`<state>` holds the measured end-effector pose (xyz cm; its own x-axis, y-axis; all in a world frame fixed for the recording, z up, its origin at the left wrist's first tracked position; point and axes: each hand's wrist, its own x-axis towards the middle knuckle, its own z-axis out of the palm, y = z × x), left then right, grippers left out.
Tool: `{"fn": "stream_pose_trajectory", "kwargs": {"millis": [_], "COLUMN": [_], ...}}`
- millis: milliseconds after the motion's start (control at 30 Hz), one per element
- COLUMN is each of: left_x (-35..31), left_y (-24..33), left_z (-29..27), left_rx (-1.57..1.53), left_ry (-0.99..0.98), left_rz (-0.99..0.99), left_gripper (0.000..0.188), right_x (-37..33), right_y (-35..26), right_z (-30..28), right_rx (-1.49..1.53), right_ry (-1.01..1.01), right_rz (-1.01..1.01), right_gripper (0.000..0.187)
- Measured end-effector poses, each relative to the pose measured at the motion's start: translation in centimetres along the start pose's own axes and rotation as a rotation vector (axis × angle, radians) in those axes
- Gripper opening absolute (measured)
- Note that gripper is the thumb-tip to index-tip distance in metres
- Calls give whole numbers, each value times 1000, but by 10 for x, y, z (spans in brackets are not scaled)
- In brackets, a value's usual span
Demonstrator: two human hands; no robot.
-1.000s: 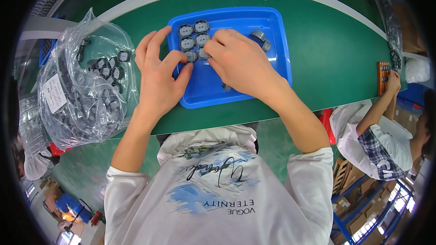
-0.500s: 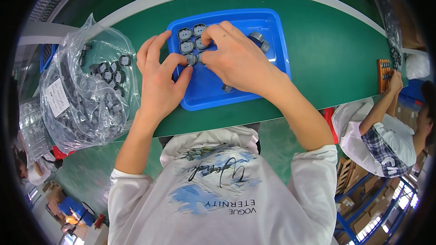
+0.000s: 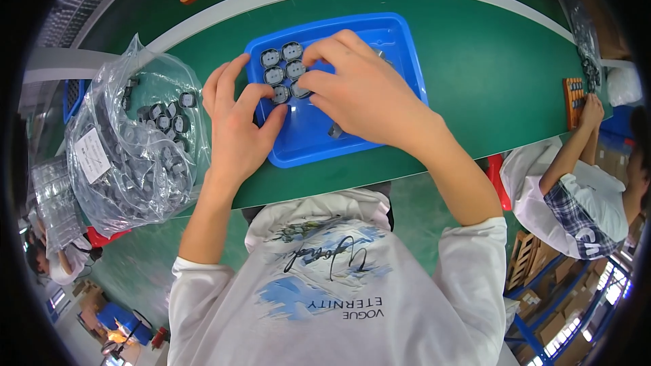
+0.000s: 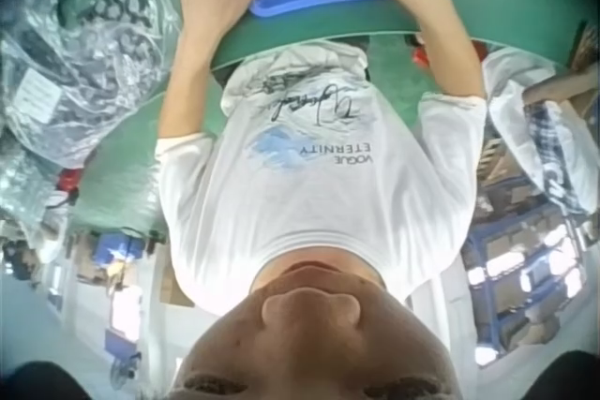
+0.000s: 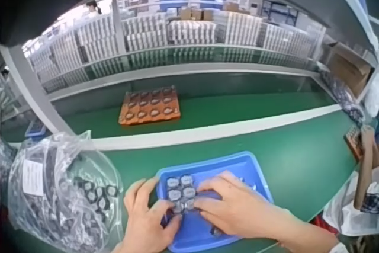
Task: The person places small grey cylindrical electronic components into specific slots of a blue plastic tray by hand.
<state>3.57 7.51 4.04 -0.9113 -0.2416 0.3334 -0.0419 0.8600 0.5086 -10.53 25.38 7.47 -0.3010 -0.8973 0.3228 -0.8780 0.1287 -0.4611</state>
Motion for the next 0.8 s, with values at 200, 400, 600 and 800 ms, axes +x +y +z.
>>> {"fn": "stream_pose_trajectory", "kwargs": {"millis": [200,400,600,800], "left_x": [5,15,13,23], "left_y": [25,54,58,80], "left_z": [-7,9,13,54], "left_rx": [-130,7,-16,42], "left_ry": [-31,-218,-187,-72], "left_rz": [118,150,159,255], "left_gripper": [25,19,26,10], "right_x": [-33,-46,-50,-58], "right_y": [-5,17,20,20], "right_z": [-31,-21,-7,-7], "right_rx": [-51,-253,-265,-231], "right_ry": [5,186,201,142], "right_rz": [178,327,331,310], "right_gripper": [27,34,32,24]}}
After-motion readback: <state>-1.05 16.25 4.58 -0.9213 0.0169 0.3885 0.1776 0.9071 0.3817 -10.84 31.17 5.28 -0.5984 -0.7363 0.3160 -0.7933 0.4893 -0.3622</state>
